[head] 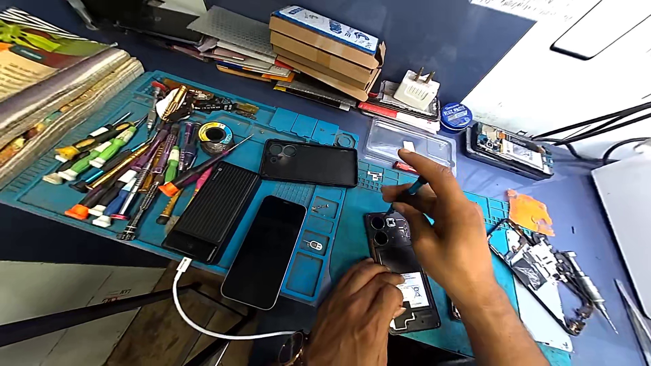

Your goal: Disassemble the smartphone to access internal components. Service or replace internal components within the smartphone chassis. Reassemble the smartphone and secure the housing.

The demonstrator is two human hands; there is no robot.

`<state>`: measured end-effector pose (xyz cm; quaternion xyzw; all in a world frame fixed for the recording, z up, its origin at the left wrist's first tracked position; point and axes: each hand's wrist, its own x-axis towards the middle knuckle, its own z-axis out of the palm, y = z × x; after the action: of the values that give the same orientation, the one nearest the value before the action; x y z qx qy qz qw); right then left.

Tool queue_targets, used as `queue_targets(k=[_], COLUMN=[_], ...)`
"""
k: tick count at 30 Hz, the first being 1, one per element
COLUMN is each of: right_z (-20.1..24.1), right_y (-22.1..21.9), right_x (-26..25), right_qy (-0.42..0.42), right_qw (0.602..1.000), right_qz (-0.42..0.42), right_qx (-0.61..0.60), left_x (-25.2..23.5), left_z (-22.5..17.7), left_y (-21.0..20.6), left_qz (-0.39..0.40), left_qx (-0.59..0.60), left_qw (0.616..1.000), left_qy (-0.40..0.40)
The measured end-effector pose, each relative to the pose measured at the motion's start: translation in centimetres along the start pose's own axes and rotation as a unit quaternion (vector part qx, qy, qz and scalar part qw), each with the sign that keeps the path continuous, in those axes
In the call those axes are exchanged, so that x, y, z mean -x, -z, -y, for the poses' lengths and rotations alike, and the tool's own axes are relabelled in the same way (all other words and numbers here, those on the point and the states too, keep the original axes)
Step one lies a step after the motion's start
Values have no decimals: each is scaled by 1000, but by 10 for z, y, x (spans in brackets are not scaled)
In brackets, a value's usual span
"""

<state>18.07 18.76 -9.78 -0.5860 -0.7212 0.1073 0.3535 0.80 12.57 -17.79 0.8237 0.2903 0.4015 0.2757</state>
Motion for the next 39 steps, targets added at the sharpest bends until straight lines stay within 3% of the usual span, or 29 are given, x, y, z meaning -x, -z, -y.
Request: queue_targets(k=[2, 4, 6, 8, 10, 14, 19, 33, 39], right_z=[-2, 0, 1, -1, 1, 24, 45, 43, 40], right_y=[-6, -6, -2, -1, 2, 13, 11, 13, 18], right_x=[1, 2, 1, 5, 16, 56, 94, 105, 106], right_qy=[7, 2, -5, -23, -30, -9, 42, 60, 71], right_qw=[996, 994, 1000, 998, 984, 931, 934, 936, 945], right_qz=[-66, -63, 0, -15, -90, -210, -206, -199, -154], right_qx=[63, 90, 29, -54, -149, -299, -288, -283, -279], left_x=[-1, -1, 0, -1, -6, -12, -19, -19, -19], left_z=[0, 0, 1, -1, -3, -6, -16, -25, -22], left_y=[-1, 0, 2, 6, 15, 33, 30, 21, 21], left_qz=[-1, -5, -19, -40, -73, -103, -63, -62, -52], left_qx=[3, 14, 53, 137, 248, 450, 531, 500, 491], left_qw=[1000, 1000, 998, 989, 963, 865, 811, 834, 842], left_qy=[0, 0, 5, 29, 79, 194, 236, 226, 217])
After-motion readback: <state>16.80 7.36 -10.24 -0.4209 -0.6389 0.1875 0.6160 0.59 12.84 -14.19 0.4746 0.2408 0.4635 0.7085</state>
